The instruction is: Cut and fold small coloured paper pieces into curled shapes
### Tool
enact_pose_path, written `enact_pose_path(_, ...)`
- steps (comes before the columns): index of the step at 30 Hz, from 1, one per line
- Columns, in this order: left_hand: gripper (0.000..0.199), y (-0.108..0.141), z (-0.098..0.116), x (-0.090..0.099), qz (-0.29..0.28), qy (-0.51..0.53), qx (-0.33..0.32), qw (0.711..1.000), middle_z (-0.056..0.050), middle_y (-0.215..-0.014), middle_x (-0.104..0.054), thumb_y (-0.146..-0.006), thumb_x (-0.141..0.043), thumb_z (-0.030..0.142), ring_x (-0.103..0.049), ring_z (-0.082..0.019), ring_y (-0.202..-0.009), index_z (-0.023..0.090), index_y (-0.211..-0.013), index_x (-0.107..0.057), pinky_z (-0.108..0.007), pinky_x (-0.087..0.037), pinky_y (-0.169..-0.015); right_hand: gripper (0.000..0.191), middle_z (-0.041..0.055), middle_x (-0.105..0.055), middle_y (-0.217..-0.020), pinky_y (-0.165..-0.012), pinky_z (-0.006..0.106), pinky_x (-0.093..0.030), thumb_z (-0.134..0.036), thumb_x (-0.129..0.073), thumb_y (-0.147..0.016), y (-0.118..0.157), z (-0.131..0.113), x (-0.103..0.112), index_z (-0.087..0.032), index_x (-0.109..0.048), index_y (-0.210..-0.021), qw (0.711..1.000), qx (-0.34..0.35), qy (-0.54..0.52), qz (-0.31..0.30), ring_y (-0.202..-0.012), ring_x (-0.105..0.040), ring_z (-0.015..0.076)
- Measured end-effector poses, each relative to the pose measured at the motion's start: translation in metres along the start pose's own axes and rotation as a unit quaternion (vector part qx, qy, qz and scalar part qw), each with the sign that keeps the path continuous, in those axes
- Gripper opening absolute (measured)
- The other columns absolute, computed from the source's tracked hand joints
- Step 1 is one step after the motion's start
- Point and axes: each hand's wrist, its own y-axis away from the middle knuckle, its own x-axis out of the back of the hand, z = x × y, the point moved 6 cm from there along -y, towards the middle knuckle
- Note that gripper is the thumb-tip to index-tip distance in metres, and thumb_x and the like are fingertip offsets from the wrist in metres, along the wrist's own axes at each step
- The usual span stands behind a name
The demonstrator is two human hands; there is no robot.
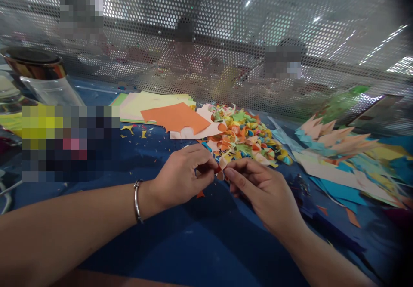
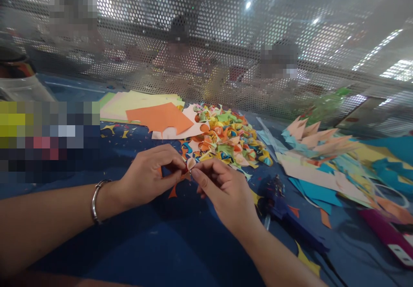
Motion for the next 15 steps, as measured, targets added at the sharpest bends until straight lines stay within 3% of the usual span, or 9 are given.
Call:
enact_pose_path(4, 0.011, -0.001, -0.003, -0.001, 0.001, 0.013, 0.013, 1.0, -0.002, -0.084, -0.076, -0.089, -0.067, 0.011, -0.069, -0.012, -0.077, 0.019, -0.086, -0.074, -0.024, -0.057, -0.071, 0.044, 0.0004, -0.067, -0.058, -0.049, 0.024, -0.055, -0.065, -0.076, -0.088, -0.001, 0.007, 0.005, -0.022, -0.075, -0.082, 1.0, -0.011, 0.007, 0.021, -0.049, -0.064, 0.0145)
enact_pose_path(9, 0.013, -0.001, -0.005, -0.002, 0.0, 0.022, 0.02, 1.0, -0.004, -0.087, -0.079, -0.089, -0.068, 0.011, -0.072, -0.012, -0.079, 0.019, -0.089, -0.077, -0.024, -0.058, -0.074, 0.044, 0.001, -0.068, -0.063, -0.048, 0.024, -0.051, -0.064, -0.075, -0.092, -0.001, 0.015, 0.019, -0.021, -0.076, -0.083, 0.996, 0.006, 0.008, 0.093, -0.051, -0.062, 0.0126)
enact_pose_path(15, 0.016, 0.001, -0.011, -0.007, -0.017, -0.006, 0.016, 1.0, -0.006, -0.098, -0.082, -0.091, -0.068, 0.014, -0.077, -0.016, -0.089, 0.019, -0.099, -0.081, -0.029, -0.063, -0.082, 0.028, 0.0009, -0.07, -0.082, -0.053, 0.027, -0.05, -0.051, -0.066, -0.103, 0.009, 0.01, 0.042, -0.025, -0.074, -0.096, 0.975, 0.116, 0.007, 0.192, -0.058, -0.059, 0.0113)
